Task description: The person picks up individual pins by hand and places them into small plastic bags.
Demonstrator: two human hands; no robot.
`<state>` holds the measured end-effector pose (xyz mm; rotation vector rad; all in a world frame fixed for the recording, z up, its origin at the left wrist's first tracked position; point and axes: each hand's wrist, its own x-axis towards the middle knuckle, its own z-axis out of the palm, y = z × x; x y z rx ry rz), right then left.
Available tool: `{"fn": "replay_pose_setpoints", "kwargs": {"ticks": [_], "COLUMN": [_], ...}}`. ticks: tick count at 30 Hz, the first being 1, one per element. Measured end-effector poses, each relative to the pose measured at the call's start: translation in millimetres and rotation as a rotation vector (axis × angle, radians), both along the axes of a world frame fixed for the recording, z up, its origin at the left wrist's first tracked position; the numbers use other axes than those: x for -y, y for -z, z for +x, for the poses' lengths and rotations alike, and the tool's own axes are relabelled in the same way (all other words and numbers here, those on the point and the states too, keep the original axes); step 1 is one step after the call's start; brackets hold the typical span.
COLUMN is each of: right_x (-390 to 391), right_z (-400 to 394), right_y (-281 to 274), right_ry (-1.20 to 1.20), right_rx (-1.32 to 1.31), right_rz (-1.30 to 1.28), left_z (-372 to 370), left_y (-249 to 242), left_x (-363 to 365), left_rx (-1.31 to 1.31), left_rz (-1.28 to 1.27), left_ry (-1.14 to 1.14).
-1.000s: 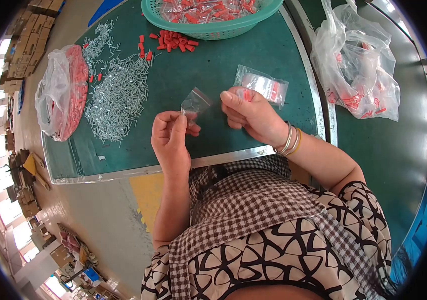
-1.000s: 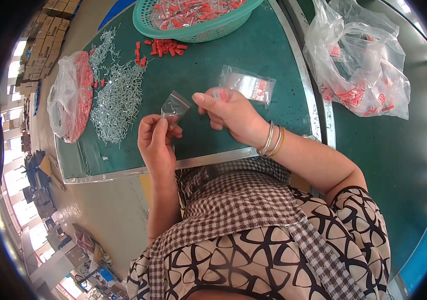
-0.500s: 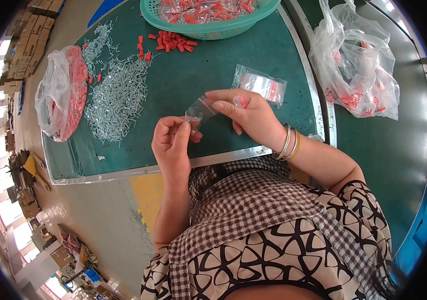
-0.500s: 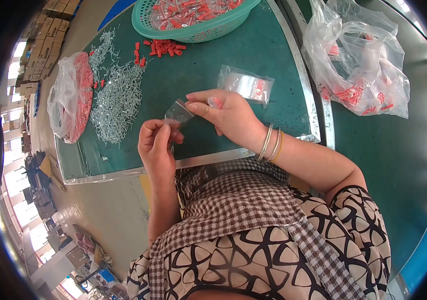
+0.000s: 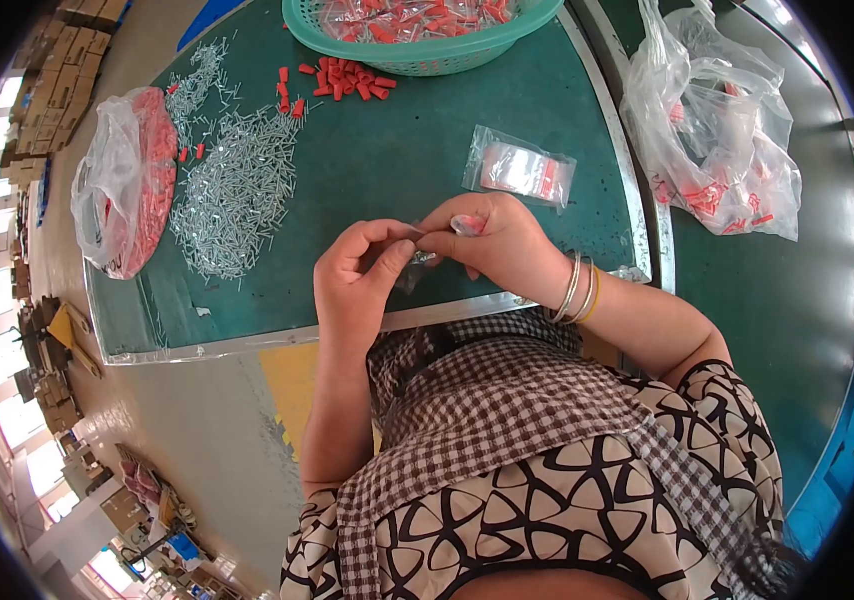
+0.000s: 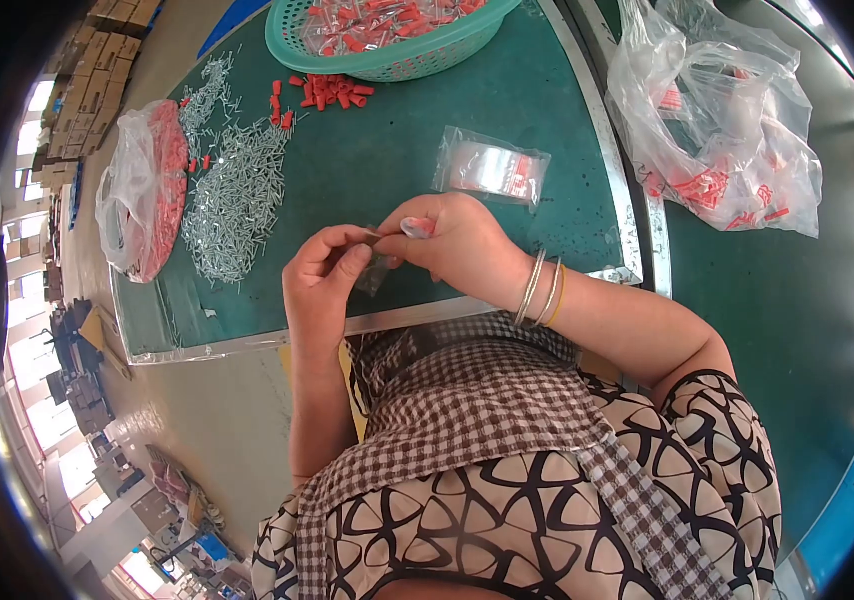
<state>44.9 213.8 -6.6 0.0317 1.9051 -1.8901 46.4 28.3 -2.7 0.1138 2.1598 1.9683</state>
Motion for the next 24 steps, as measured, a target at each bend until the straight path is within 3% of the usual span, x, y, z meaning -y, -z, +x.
{"fn": "replay_pose_setpoints", "kwargs": {"ticks": [4,10,13,19,24], "right_x": [2,5,6,4,2], "right_z": [-1,4,4,2,-1], "right_y": [4,1,6,7,-2], "right_ry": [0.023,-0.013,0.011,0.063,-0.024], "right_rx": [-0.022,-0.116,-0.107,0.059,0.070], "right_rz": [-0.036,0.144,0.115,-0.192,-0.105], "left_z": [2,6,7,0,-3], "left_y": [2,10,11,8,8], "left_x": [2,0,-2,5,8], "left_rx": [-0.003,-0.016,-0.032,-0.083,-0.126], "left_rz": [-0.085,-0.111,-0.127,-0.187,-0.214], "left_ry": [-0.055,-0.061,-0.065,-0.082,-0.057]}}
